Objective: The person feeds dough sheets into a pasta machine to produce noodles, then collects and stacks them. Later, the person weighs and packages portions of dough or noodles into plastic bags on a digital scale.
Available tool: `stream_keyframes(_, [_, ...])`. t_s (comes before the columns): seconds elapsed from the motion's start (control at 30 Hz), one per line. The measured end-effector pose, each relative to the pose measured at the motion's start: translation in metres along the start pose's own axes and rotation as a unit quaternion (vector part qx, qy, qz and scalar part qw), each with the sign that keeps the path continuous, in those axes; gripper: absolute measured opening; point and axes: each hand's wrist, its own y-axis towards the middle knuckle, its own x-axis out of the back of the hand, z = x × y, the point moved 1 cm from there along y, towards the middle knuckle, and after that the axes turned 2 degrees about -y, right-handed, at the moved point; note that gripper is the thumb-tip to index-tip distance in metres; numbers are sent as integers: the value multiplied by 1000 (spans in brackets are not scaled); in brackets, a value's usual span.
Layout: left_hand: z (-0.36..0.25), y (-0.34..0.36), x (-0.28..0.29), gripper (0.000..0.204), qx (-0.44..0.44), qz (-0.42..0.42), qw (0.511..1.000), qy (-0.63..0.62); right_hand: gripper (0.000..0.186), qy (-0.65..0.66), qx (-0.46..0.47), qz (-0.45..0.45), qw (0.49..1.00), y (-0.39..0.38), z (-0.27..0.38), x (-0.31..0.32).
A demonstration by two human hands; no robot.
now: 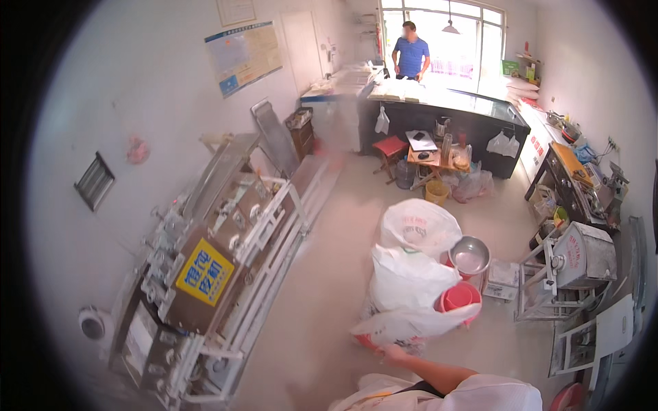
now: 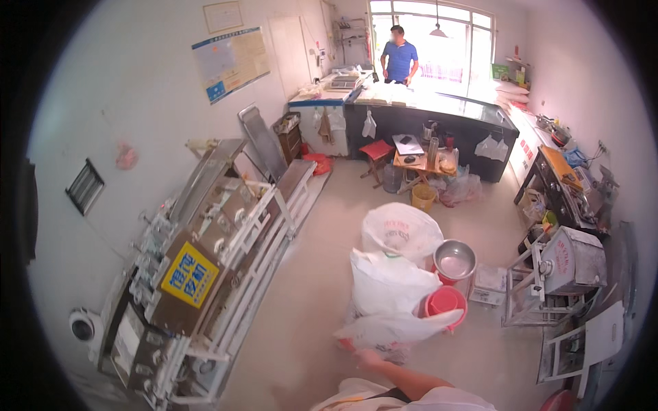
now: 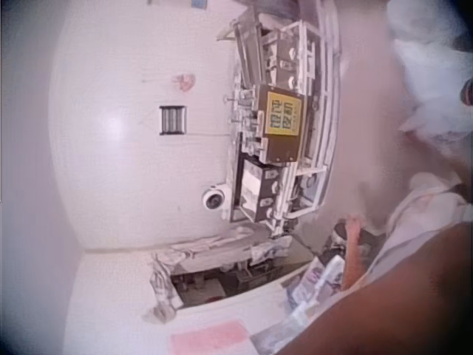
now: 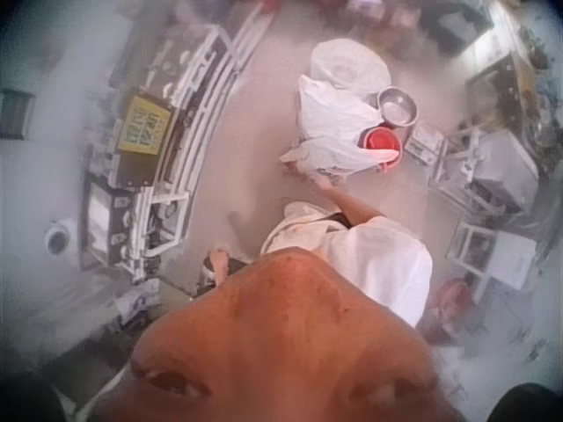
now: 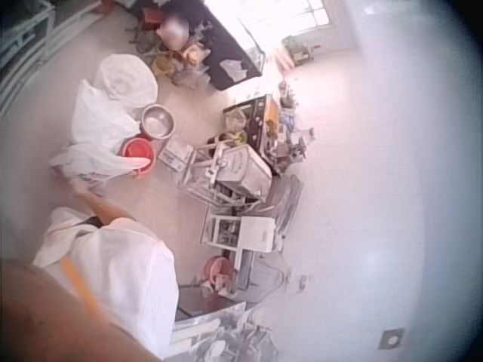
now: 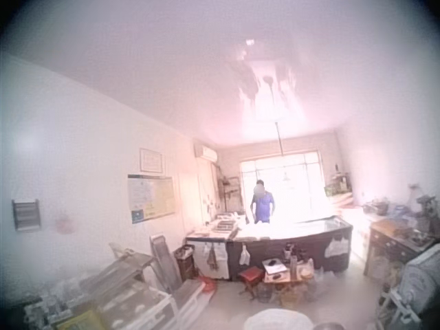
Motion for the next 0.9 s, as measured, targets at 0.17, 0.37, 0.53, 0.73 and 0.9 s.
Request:
stream_keyframes(0.17, [-35,98,32,40,79,53,995,7,42,245,-140,137,950,164,154,84])
stream_keyframes(0.37, [-137,337,18,36,-153,59,983,-83,50,193,-6,-76,978,337,270,177])
stream_keyframes(0.53, [-466,524,4,27,-15,442,700,-560,52,206,-12,-141,968,460,348,233])
stream_keyframes(0.73, [-763,541,-4,42,67,571,631,-520,40,49,98,-373,921,612,297,310])
stream_keyframes(0.9, [-915,610,-15,54,125,585,690,-408,31,47,-189,-369,909,721,157,393])
